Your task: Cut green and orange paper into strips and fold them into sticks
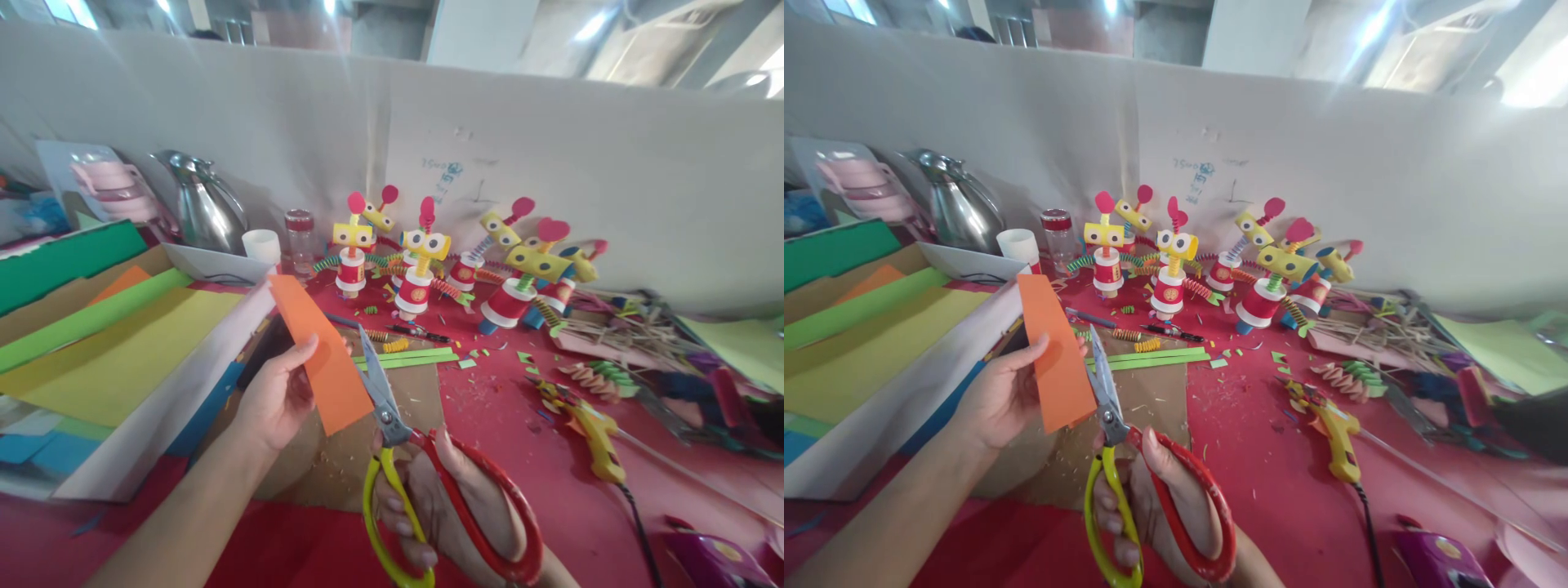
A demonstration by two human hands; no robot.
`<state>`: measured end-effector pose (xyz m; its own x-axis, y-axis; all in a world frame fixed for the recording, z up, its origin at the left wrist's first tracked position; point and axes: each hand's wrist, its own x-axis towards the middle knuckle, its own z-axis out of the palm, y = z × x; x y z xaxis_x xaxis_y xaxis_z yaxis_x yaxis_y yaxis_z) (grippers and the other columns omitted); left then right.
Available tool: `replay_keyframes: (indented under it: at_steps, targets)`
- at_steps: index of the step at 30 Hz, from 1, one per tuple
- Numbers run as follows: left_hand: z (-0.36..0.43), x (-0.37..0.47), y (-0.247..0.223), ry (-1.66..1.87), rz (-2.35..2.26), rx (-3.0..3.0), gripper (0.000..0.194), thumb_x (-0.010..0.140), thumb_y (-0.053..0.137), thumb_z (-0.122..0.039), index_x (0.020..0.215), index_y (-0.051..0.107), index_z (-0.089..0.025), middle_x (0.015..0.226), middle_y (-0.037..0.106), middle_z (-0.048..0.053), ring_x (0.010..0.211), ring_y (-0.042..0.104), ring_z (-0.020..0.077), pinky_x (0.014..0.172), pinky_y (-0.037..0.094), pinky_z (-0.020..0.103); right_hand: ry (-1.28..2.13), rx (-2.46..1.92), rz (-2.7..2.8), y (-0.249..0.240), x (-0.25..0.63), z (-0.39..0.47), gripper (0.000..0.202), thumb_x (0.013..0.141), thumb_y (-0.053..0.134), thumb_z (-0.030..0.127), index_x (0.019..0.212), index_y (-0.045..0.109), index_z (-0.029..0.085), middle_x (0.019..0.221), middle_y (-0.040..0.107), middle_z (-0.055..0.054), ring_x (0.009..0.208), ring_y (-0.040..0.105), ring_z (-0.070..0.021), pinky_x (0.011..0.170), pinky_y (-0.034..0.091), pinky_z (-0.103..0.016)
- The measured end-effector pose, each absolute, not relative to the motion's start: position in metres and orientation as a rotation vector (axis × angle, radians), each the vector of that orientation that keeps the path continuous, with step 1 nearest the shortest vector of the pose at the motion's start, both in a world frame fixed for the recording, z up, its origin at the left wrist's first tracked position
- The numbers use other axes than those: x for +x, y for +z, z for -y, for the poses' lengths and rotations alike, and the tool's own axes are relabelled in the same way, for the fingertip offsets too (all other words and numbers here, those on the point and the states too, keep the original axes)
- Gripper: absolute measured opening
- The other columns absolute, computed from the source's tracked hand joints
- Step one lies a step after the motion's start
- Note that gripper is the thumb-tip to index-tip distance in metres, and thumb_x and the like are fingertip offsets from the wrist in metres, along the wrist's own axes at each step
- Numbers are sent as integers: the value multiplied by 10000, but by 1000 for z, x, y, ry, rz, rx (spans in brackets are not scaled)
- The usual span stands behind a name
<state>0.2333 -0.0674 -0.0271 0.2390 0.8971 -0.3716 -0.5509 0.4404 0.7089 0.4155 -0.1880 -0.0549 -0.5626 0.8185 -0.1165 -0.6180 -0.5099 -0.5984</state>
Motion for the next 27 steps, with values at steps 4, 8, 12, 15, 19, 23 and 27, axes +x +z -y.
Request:
replay_keyframes:
  at_steps: [4, 8, 12, 15, 19, 23, 27]
  targets:
    - [61, 228, -32, 1087, -790, 588, 102, 819, 661, -120, 906, 703, -151, 866, 760, 60, 727, 716, 152, 681, 587, 234, 2138, -485, 648, -57, 415, 189, 606, 846, 501, 678, 1201, 469, 188, 773, 498, -24, 642, 447, -132, 413, 358, -167]
    - [65, 231, -32, 1049, -747, 676, 153, 780, 719, -139, 930, 693, -159, 900, 756, 55, 737, 711, 150, 696, 581, 240, 2120, -494, 657, -58, 414, 189, 611, 847, 491, 689, 1192, 475, 184, 766, 500, -25, 639, 457, -134, 413, 364, -171]
    - [73, 238, -29, 1018, -752, 697, 226, 746, 763, -193, 957, 685, -166, 867, 748, 50, 709, 702, 160, 661, 566, 245, 2089, -502, 671, -61, 410, 188, 639, 849, 439, 728, 1160, 489, 173, 738, 469, -10, 616, 457, -133, 417, 392, -185]
    - [73, 239, -30, 1036, -770, 701, 227, 746, 763, -196, 954, 677, -164, 860, 744, 49, 692, 695, 156, 651, 560, 247, 2083, -504, 672, -61, 410, 187, 612, 868, 434, 702, 1158, 491, 166, 740, 479, -14, 610, 456, -132, 406, 379, -180]
    - [68, 236, -32, 1070, -798, 692, 202, 762, 737, -153, 955, 677, -164, 910, 751, 63, 763, 706, 163, 707, 569, 255, 2073, -495, 663, -57, 414, 188, 537, 884, 483, 627, 1171, 485, 173, 744, 498, -17, 615, 467, -132, 403, 355, -176]
    - [71, 237, -33, 1035, -796, 712, 235, 755, 757, -188, 974, 678, -163, 925, 751, 65, 758, 708, 166, 688, 570, 254, 2051, -542, 743, -58, 418, 188, 529, 911, 405, 632, 1102, 512, 151, 712, 538, -18, 509, 459, -103, 421, 358, -200]
    - [77, 240, -33, 982, -807, 717, 308, 716, 797, -211, 996, 676, -171, 923, 750, 52, 721, 704, 161, 649, 568, 251, 2050, -561, 866, -63, 418, 186, 612, 905, 325, 680, 1006, 545, 118, 635, 564, -31, 442, 464, -102, 406, 347, -210]
